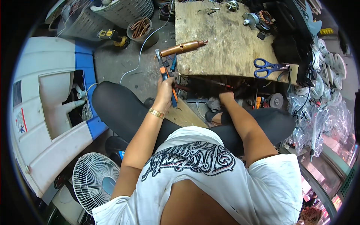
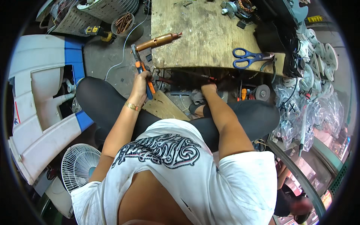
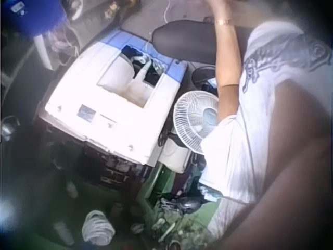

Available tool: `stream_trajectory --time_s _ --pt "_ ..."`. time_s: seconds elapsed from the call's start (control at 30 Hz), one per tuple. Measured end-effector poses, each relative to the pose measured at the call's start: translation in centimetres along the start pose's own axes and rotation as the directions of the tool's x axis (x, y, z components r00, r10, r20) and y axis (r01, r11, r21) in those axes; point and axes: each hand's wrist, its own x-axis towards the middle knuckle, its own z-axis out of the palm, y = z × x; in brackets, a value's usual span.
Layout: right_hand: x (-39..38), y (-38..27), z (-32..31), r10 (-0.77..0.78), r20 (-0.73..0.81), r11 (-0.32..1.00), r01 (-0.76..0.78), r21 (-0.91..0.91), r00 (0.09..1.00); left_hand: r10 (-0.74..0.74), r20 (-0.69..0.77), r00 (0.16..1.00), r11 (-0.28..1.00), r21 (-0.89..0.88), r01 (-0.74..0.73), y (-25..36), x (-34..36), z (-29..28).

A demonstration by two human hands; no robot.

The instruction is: The person uses an angle grinder to smooth the end of a copper pipe and then uses a pipe cutter to trim the piece. They then handle an electrical component and plug a wire into a power strip.

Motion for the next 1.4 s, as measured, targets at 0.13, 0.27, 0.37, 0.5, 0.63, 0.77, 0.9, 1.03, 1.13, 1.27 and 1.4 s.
stream_trajectory --time_s 0.13,0.27,0.37,0.5,0.63,0.77,0.9,1.03,1.13,1.27,1.4 --pt "-2.1 0.2 -0.4 -0.074 -0.063 0.997 0.072 -0.039 0.995 0.042 0.034 0.999 0.996 0.079 -0.044 -0.6 0.4 -0.1" --pt "-4.9 -2.1 -1.7 -0.257 -0.266 0.959 0.28 0.049 0.929 0.075 0.015 0.997 0.991 0.107 -0.076 -0.9 0.3 -0.6" --pt "-4.7 -3.6 0.4 -0.357 -0.313 0.932 0.356 -0.061 0.88 0.092 0.007 0.996 0.993 0.072 -0.093 -0.6 0.2 0.8" --pt "-3.7 -4.6 -1.8 -0.43 0.112 0.89 0.401 0.215 0.896 0.071 0.006 0.997 0.993 0.095 -0.071 -1.2 0.5 -1.1" --pt "-0.4 -1.5 -1.5 -0.147 -0.203 0.959 0.189 0.211 0.968 0.125 0.026 0.992 0.972 0.197 -0.127 -0.7 0.6 -0.5" --pt "-0.9 1.3 3.7 0.004 -0.533 0.999 0.016 0.033 0.846 0.114 0.015 0.993 0.97 0.215 -0.114 -0.3 -0.3 -0.4" --pt "0.6 2.9 5.5 0.003 -0.69 0.997 -0.053 -0.052 0.724 0.142 0.059 0.988 0.962 0.227 -0.152 -0.2 0.2 0.8" --pt "-0.2 2.4 -0.5 -0.044 0.278 0.998 0.03 0.056 0.96 0.151 -0.027 0.988 0.964 0.227 -0.141 -2.6 2.0 -2.5" --pt "0.3 4.1 3.9 0.124 -0.267 0.992 -0.118 0.04 0.956 0.244 -0.002 0.97 0.934 0.269 -0.234 -3.8 3.6 -1.7" --pt "-0.2 4.7 4.2 0.069 -0.326 0.996 -0.085 -0.036 0.943 0.224 -0.028 0.974 0.93 0.306 -0.205 -4.1 3.5 -3.0" --pt "-0.3 8.1 4.4 0.071 -0.212 0.992 -0.092 -0.091 0.975 0.274 0.042 0.961 0.906 0.325 -0.273 -3.2 4.1 -1.8"
